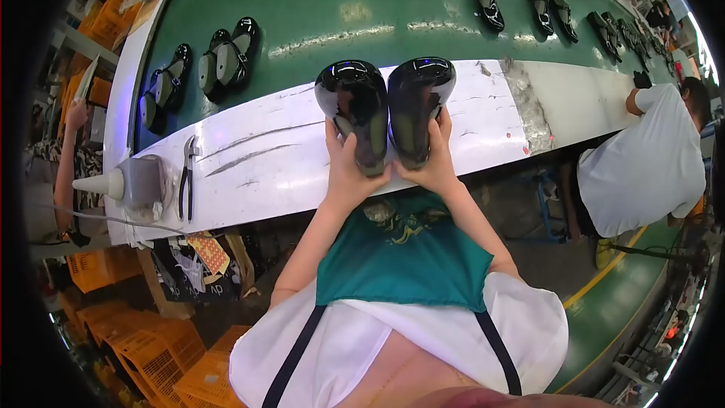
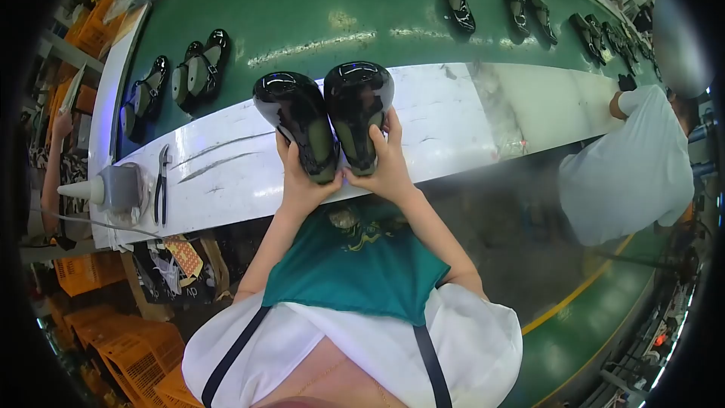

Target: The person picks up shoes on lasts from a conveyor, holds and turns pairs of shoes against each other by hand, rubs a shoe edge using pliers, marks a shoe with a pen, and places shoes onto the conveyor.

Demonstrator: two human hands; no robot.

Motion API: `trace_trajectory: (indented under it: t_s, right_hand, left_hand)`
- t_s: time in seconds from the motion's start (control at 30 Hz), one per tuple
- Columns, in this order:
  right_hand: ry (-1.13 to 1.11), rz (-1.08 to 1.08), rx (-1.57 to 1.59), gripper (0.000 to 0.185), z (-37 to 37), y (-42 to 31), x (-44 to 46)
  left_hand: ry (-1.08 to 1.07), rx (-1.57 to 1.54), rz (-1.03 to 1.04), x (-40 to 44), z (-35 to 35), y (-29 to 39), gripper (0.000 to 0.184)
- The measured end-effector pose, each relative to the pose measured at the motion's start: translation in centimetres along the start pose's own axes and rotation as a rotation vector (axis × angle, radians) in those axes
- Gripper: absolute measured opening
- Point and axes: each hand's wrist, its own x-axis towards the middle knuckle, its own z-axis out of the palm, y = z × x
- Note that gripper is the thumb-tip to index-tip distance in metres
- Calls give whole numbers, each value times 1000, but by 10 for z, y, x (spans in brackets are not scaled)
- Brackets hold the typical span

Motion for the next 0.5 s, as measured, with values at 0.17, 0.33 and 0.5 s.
trace_trajectory:
  t_s: [0.17,0.33,0.5]
  right_hand:
    - [-11,23,-7,111,-2,1,2]
    - [-1,50,-37,106,1,1,3]
    - [-97,138,-362,83,-29,-27,26]
  left_hand:
    - [15,49,-9,1,3,4,116]
    - [43,43,-40,0,-5,4,105]
    - [-12,475,-52,20,-50,15,76]
